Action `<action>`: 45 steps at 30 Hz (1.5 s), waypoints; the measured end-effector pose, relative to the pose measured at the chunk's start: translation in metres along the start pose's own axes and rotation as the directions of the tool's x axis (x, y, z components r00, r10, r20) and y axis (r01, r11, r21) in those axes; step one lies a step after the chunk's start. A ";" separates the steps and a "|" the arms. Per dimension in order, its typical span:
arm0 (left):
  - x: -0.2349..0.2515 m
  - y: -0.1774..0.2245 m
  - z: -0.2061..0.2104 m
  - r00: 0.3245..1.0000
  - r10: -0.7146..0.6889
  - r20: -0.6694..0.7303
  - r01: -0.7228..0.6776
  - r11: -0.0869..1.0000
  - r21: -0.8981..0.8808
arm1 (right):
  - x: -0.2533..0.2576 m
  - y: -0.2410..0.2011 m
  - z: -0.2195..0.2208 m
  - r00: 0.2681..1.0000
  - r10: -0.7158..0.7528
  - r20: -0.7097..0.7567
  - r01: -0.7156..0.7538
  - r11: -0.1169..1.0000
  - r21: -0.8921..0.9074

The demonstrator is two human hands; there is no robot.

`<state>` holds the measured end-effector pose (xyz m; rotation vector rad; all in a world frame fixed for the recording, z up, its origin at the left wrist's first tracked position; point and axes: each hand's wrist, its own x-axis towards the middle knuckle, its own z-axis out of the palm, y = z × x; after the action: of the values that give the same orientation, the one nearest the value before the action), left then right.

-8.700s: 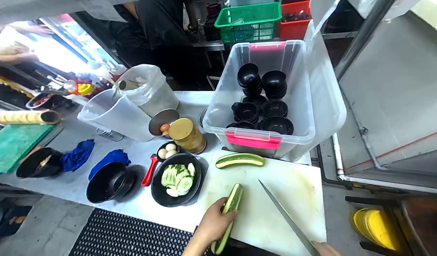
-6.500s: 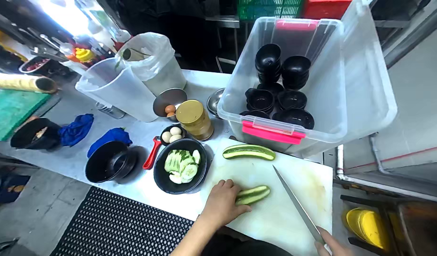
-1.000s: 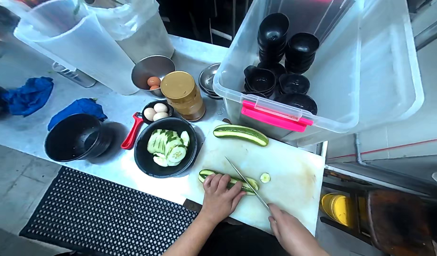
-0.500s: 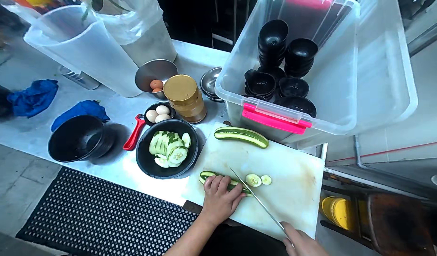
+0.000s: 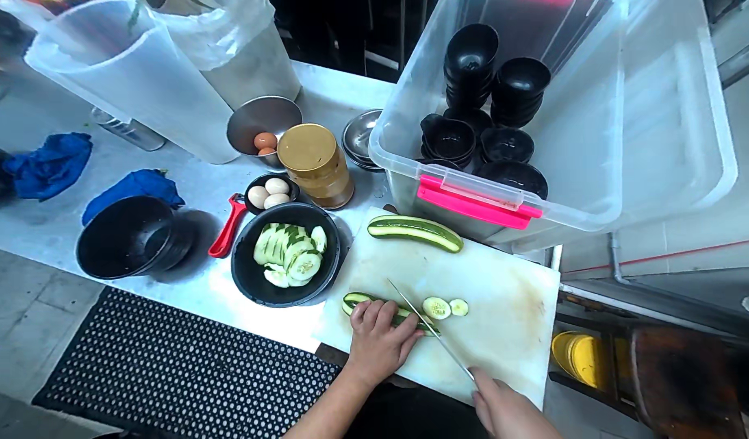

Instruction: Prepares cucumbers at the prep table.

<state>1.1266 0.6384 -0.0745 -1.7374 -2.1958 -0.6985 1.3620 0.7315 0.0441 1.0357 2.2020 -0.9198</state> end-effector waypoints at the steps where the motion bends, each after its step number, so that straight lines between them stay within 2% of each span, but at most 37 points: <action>1: -0.001 0.001 0.000 1.000 0.000 0.004 0.000 1.000 -0.003 | 0.014 -0.003 0.003 0.999 0.014 0.037 -0.014 1.000 -0.001; 3: -0.001 0.001 0.000 1.000 -0.001 0.005 0.001 1.000 -0.005 | 0.037 -0.010 0.005 0.996 0.033 0.087 -0.032 0.999 -0.013; 6: -0.001 -0.001 -0.001 1.000 -0.003 0.001 0.003 1.000 -0.015 | 0.043 -0.017 0.002 0.995 0.039 0.092 -0.038 0.999 -0.017; 12: -0.003 -0.003 -0.001 1.000 -0.025 0.002 0.025 0.997 -0.076 | -0.006 -0.009 -0.006 0.996 -0.038 -0.082 0.040 0.999 0.024; 19: -0.003 -0.003 -0.002 1.000 -0.016 0.002 0.016 0.997 -0.082 | -0.033 -0.002 -0.007 0.999 -0.022 -0.034 0.022 1.000 -0.003; 23: -0.003 -0.003 -0.002 1.000 -0.016 0.009 0.017 0.996 -0.091 | -0.028 -0.003 -0.005 0.999 -0.035 -0.030 0.035 0.999 0.009; 26: -0.003 -0.004 -0.002 1.000 -0.020 0.009 0.021 0.995 -0.101 | -0.004 -0.007 0.000 0.998 -0.063 -0.021 0.064 0.998 0.027; 32: -0.006 -0.004 -0.004 1.000 -0.018 0.018 0.020 0.993 -0.115 | 0.048 -0.027 0.006 0.992 0.011 0.129 -0.012 1.000 0.014; 35: -0.006 -0.011 -0.016 0.998 0.000 0.070 0.012 0.985 -0.170 | 0.047 -0.028 0.003 0.991 0.021 0.134 -0.023 1.000 0.016; 38: 0.004 -0.025 -0.025 0.998 -0.015 0.053 0.020 0.994 -0.108 | 0.047 -0.029 0.002 0.990 0.032 0.138 -0.034 0.999 0.016; 42: 0.007 -0.035 -0.015 0.997 0.002 0.078 0.005 0.996 -0.092 | 0.042 -0.031 0.000 0.991 0.029 0.131 -0.032 0.999 0.024; 45: 0.004 -0.031 -0.014 0.998 -0.014 0.056 0.019 0.995 -0.095 | 0.019 -0.031 -0.007 0.999 0.014 0.053 -0.016 0.999 0.038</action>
<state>1.0944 0.6293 -0.0676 -1.8072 -2.2500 -0.7806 1.3248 0.7308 0.0462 1.0326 2.1385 -0.9753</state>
